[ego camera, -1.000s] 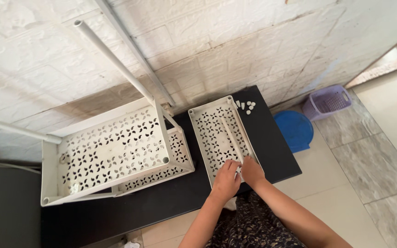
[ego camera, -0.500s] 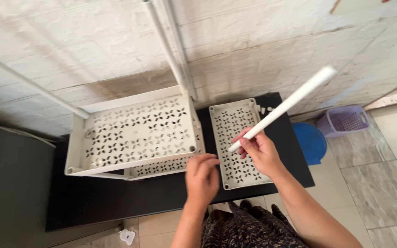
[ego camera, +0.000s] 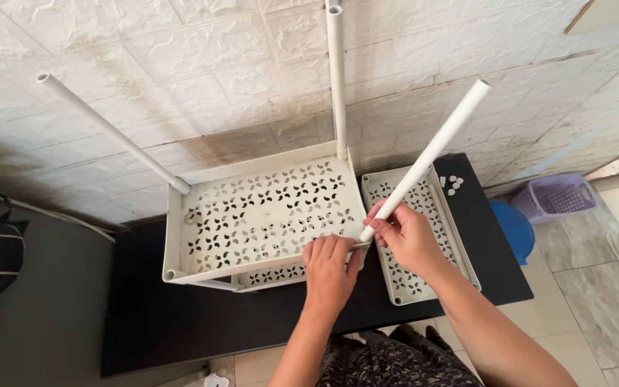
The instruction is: The person assembles a white plastic shelving unit by inserting vertical support poles into perforated shelf trays and securing them with small plastic caps. The person stacks the trays and poles to form a multi-tiered structure.
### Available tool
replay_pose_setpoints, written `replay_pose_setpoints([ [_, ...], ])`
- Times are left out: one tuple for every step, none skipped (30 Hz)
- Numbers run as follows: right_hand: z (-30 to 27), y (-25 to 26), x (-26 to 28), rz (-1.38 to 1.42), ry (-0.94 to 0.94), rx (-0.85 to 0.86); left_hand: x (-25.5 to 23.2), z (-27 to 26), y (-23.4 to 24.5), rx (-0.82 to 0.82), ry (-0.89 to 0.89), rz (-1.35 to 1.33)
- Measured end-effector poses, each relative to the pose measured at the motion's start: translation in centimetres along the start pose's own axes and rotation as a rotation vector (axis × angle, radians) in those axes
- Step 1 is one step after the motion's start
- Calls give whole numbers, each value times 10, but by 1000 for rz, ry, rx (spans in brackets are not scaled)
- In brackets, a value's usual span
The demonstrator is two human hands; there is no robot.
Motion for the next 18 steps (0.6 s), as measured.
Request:
replay_pose_setpoints([
  [0, -1, 4, -62, -5, -14, 2, 0, -2, 0, 1, -6],
  [-1, -3, 8, -118, 46, -28, 4, -1, -3, -21, -14, -4],
  [-2, -6, 13, -174, 97, -41, 5, -1, -3, -42, -29, -3],
  [-2, -8, 16, -230, 147, -53, 6, -1, -4, -63, -43, -2],
  [-4, -12, 18, -309, 134, -94, 6, -2, -4, -68, -46, 2],
  [-6, -16, 19, -387, 122, -134, 6, -1, -4, -75, -50, 6],
  [-8, -20, 20, -466, 110, -175, 6, 0, -5, -82, -54, 10],
  [-12, -26, 21, -523, 226, -224, 6, 0, -6, -91, -49, 13],
  [-18, -34, 22, -580, 343, -271, 5, 1, -6, -100, -44, 17],
  [-23, -39, 23, -636, 461, -317, 5, 2, -6, -109, -39, 21],
  [-23, -41, 20, -619, 431, -337, 5, 3, -6, -109, -40, 14],
  [-23, -44, 18, -602, 403, -357, 6, 3, -6, -111, -42, 8],
  [-22, -46, 16, -585, 375, -378, 6, 3, -6, -113, -44, 1],
  [-22, -45, 16, -586, 386, -346, 6, 2, -6, -103, -35, -8],
  [-21, -42, 17, -588, 397, -314, 5, 0, -6, -93, -26, -17],
  [-17, -40, 19, -586, 415, -285, 6, 1, -6, -88, -22, -22],
  [-13, -35, 22, -480, 443, -159, 6, 1, -5, -74, -20, -10],
  [-8, -27, 27, -373, 469, -31, 6, 1, -5, -61, -16, 2],
])
Point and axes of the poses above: each hand's wrist, its own z-axis towards the middle knuckle, its own y-axis out of the back of the hand, x = y × z, the point moved 2 cm from there along z, towards the middle knuckle
